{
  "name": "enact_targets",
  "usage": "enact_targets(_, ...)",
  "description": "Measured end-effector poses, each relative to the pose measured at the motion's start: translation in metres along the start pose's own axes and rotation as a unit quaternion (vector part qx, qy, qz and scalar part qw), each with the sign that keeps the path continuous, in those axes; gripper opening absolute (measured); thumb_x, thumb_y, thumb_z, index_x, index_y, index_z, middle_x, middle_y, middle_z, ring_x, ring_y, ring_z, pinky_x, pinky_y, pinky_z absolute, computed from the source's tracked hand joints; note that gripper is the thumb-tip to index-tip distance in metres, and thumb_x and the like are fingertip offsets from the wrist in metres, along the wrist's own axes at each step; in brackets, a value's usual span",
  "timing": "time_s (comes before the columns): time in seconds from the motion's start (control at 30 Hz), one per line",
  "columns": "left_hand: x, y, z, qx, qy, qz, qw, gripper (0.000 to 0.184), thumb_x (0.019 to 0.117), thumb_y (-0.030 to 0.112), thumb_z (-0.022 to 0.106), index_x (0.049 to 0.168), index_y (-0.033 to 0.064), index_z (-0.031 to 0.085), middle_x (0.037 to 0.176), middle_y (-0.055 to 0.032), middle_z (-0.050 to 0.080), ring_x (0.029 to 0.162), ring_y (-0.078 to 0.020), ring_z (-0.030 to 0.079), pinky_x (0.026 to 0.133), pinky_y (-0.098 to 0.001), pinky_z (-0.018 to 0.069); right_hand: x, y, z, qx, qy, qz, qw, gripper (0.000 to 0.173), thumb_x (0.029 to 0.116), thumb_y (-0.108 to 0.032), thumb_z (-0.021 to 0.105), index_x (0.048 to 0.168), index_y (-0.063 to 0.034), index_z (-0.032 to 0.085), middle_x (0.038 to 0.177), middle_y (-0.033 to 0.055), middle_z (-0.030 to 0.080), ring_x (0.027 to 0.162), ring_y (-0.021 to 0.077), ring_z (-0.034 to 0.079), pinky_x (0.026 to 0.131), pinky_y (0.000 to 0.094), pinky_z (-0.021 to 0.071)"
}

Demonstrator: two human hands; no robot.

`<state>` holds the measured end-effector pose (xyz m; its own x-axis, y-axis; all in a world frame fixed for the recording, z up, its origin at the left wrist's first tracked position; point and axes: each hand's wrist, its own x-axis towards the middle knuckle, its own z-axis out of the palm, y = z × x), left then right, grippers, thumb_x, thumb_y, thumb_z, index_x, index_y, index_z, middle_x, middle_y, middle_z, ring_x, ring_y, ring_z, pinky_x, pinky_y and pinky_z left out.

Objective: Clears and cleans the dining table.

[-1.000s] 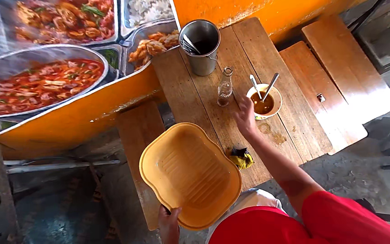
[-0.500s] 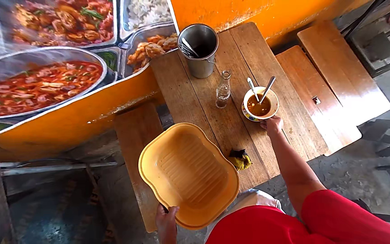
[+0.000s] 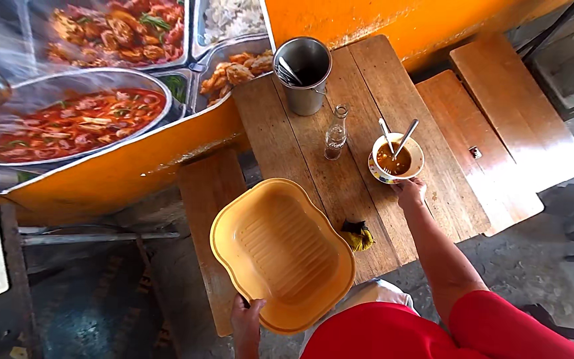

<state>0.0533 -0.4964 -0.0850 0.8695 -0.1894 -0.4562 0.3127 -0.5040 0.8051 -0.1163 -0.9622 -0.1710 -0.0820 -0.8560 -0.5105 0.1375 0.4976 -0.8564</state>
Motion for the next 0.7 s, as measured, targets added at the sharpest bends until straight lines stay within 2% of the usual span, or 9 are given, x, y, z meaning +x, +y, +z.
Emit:
enact_targets(0.07, 0.000, 0.000, 0.000, -0.005, -0.002, 0.002, 1.000, 0.053, 0.0688, 0.002, 0.064, 0.121, -0.0032, 0.057, 0.103, -0.0092, 0.068, 0.090, -0.0096, 0.068, 0.077, -0.0292, 0.0584, -0.005, -0.002, -0.003, 0.002, 0.010, 0.003, 1.000, 0.018, 0.0995, 0.007, 0.054, 0.117, 0.0040, 0.058, 0.092, 0.0124, 0.066, 0.073, 0.0171, 0.068, 0.069, 0.0341, 0.0617)
enact_targets(0.27, -0.001, -0.002, 0.000, -0.007, 0.000, 0.000, 1.000, 0.054, 0.0689, 0.003, 0.064, 0.122, -0.0020, 0.058, 0.102, -0.0081, 0.068, 0.089, -0.0080, 0.068, 0.076, -0.0273, 0.0582, -0.018, 0.000, -0.032, -0.024, 0.013, 0.007, 1.000, 0.015, 0.1005, 0.007, 0.051, 0.115, 0.0042, 0.056, 0.085, 0.0116, 0.064, 0.067, 0.0168, 0.067, 0.065, 0.0331, 0.0613)
enact_targets(0.43, -0.002, -0.001, 0.004, -0.008, -0.007, 0.003, 1.000, 0.055, 0.0698, 0.002, 0.064, 0.124, -0.0032, 0.057, 0.104, -0.0089, 0.068, 0.090, -0.0074, 0.068, 0.077, -0.0266, 0.0579, -0.044, -0.016, -0.064, -0.075, -0.020, -0.005, 0.997, 0.014, 0.1039, 0.003, 0.047, 0.117, 0.0027, 0.053, 0.086, 0.0099, 0.065, 0.068, 0.0159, 0.070, 0.065, 0.0330, 0.0624)
enact_targets(0.57, -0.005, 0.001, 0.005, 0.008, -0.025, -0.007, 1.000, 0.055, 0.0744, 0.001, 0.065, 0.129, -0.0046, 0.056, 0.110, -0.0141, 0.068, 0.096, -0.0130, 0.068, 0.082, -0.0323, 0.0578, -0.084, -0.039, -0.074, -0.124, -0.082, -0.030, 0.988, 0.012, 0.1044, 0.003, 0.045, 0.113, 0.0010, 0.053, 0.082, 0.0060, 0.067, 0.068, 0.0144, 0.071, 0.065, 0.0331, 0.0637)
enact_targets(0.63, -0.006, 0.004, 0.006, 0.013, -0.040, -0.010, 0.999, 0.056, 0.0767, -0.001, 0.065, 0.132, -0.0050, 0.055, 0.113, -0.0162, 0.067, 0.099, -0.0152, 0.067, 0.085, -0.0343, 0.0567, -0.107, -0.047, -0.070, -0.138, -0.118, -0.050, 0.982, 0.011, 0.1034, 0.003, 0.044, 0.107, -0.0014, 0.054, 0.078, 0.0037, 0.069, 0.065, 0.0141, 0.072, 0.062, 0.0326, 0.0641)
enact_targets(0.7, -0.005, 0.000, 0.007, 0.020, -0.043, 0.001, 0.999, 0.056, 0.0760, 0.001, 0.065, 0.131, -0.0046, 0.056, 0.113, -0.0158, 0.068, 0.099, -0.0149, 0.068, 0.085, -0.0347, 0.0572, -0.132, -0.055, -0.063, -0.147, -0.167, -0.056, 0.973, 0.014, 0.1040, 0.003, 0.042, 0.110, -0.0023, 0.054, 0.082, 0.0031, 0.071, 0.069, 0.0143, 0.073, 0.065, 0.0336, 0.0649)
